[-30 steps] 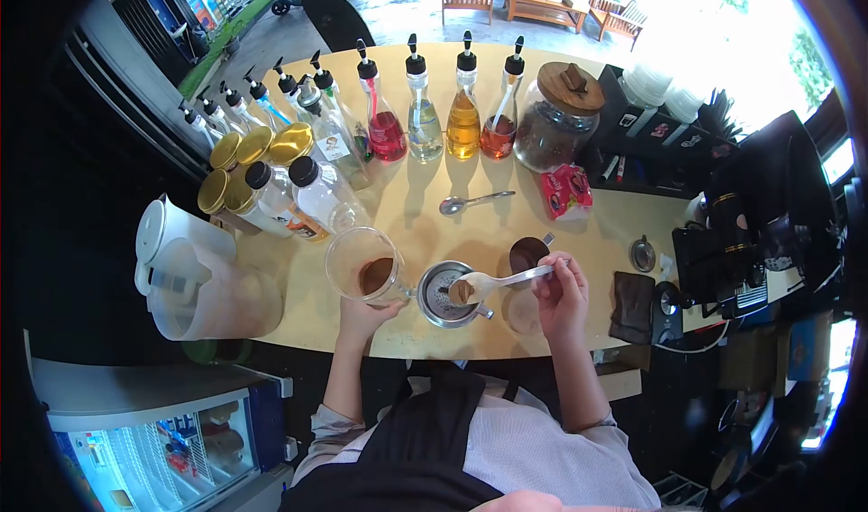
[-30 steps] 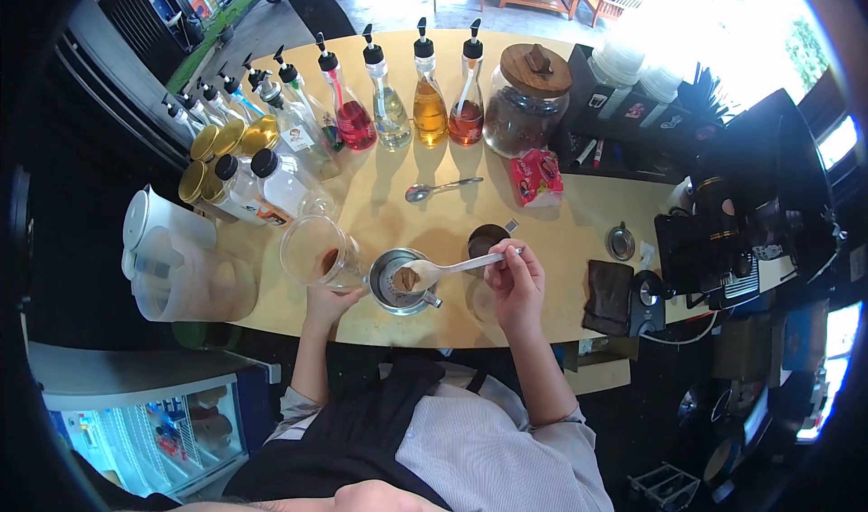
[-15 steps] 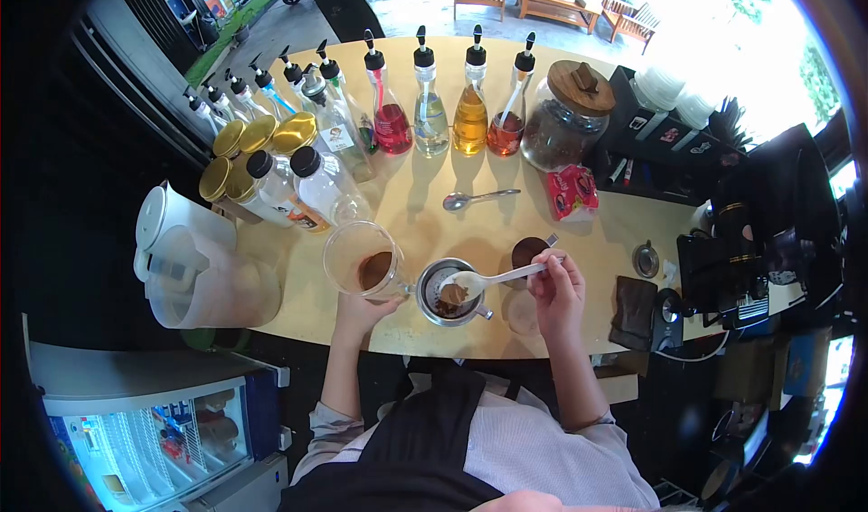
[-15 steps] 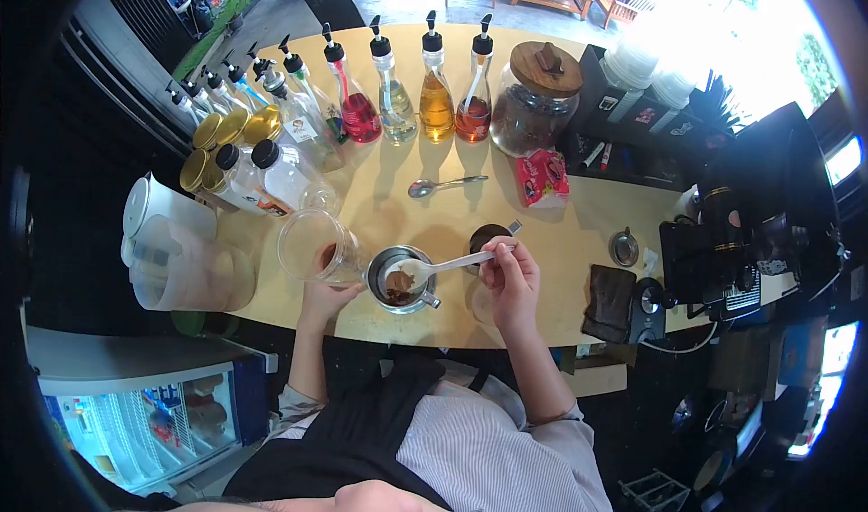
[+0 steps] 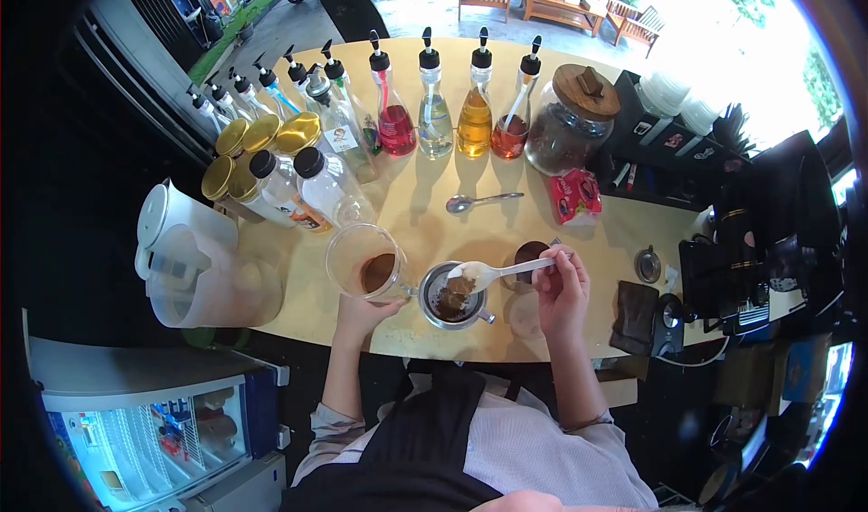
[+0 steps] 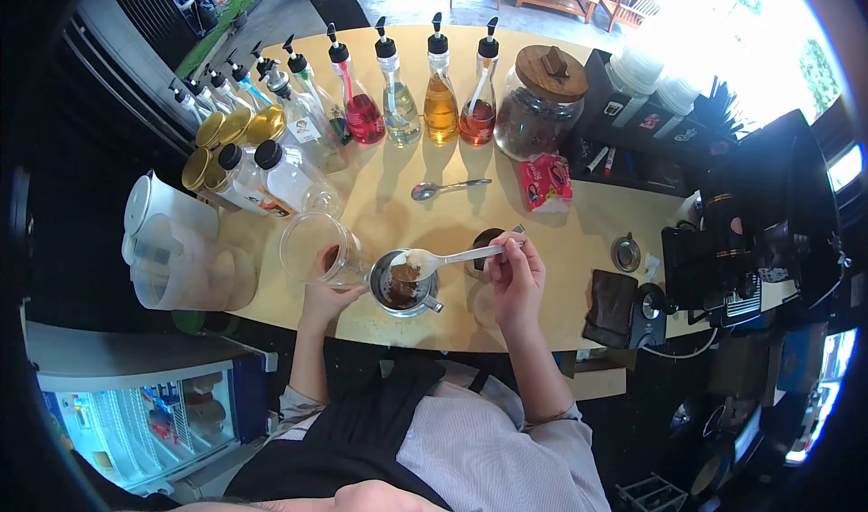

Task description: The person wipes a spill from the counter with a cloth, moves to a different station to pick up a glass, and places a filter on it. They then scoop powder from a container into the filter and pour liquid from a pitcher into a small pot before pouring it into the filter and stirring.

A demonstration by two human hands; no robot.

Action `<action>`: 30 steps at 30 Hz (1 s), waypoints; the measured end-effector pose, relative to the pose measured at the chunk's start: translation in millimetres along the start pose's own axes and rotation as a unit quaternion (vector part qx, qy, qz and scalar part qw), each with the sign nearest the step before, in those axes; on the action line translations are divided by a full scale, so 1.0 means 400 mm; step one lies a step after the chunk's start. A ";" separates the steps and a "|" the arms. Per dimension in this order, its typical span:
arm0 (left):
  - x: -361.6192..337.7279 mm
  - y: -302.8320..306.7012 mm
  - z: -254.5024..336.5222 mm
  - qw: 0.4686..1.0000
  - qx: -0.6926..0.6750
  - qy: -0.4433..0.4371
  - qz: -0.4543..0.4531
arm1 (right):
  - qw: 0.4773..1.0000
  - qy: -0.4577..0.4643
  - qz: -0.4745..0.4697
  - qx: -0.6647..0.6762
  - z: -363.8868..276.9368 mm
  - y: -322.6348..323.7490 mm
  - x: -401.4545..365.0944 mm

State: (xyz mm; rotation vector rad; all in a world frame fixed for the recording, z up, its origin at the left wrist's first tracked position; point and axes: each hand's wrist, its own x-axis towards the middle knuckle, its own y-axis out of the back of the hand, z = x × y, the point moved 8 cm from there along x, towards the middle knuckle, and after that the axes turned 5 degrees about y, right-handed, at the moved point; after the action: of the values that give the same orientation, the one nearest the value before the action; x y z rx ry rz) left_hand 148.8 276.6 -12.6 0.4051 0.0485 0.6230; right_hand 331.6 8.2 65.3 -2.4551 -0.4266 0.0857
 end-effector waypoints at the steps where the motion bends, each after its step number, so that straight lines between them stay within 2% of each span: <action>1: 0.000 0.000 -0.001 1.000 0.000 0.001 0.001 | 1.000 0.004 0.003 0.000 -0.001 0.001 0.002; 30: 0.001 0.001 -0.003 1.000 -0.026 0.015 0.002 | 0.998 0.043 -0.025 0.032 -0.008 0.023 0.032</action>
State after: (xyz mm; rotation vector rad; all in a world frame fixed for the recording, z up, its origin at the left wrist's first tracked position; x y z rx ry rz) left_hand 148.8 277.6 -13.5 0.3455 0.0601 0.6331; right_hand 346.8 3.3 62.8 -2.3738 -0.4400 -0.0275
